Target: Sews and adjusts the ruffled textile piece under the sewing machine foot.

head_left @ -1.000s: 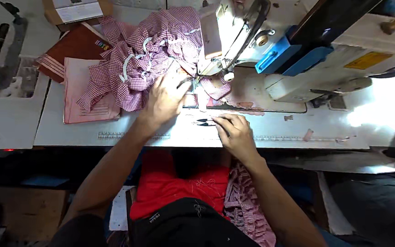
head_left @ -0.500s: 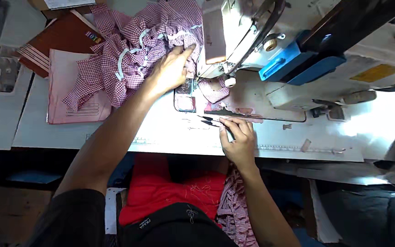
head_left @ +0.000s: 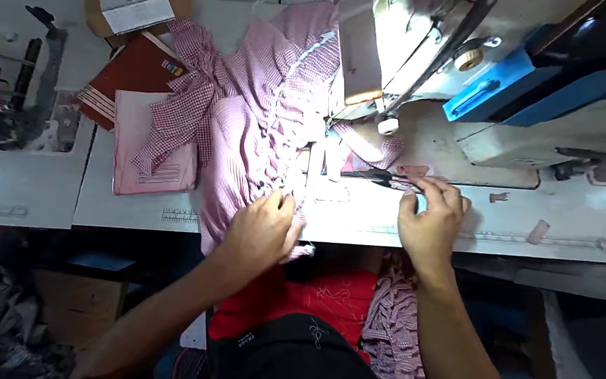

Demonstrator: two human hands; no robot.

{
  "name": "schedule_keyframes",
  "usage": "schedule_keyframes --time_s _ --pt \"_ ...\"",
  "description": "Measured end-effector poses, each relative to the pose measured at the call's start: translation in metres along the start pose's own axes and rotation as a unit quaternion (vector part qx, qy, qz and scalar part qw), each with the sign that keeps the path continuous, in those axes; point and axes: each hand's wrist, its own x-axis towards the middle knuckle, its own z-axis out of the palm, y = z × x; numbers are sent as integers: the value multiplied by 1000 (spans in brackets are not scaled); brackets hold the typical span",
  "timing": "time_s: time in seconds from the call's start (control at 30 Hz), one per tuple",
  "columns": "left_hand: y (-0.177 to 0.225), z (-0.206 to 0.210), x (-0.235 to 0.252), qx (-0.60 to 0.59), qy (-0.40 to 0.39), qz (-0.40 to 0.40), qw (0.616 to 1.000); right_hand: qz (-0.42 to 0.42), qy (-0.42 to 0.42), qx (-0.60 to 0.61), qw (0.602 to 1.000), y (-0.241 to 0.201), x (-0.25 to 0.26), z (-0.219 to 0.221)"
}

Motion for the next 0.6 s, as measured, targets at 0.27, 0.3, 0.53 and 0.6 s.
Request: schedule_keyframes --time_s 0.27,0.3,0.53,0.6 --pt "-67 -16 43 -25 127 39 991 -90 -13 75 993 -56 -23 -11" --pt "-71 -11 44 -26 97 22 995 -110 -40 93 989 -69 -30 -10" --pt "-69 -5 40 24 32 -82 996 -139 -165 61 974 -108 -53 13" --pt "-70 -11 38 12 14 -85 996 -133 -169 69 974 -104 -54 10"
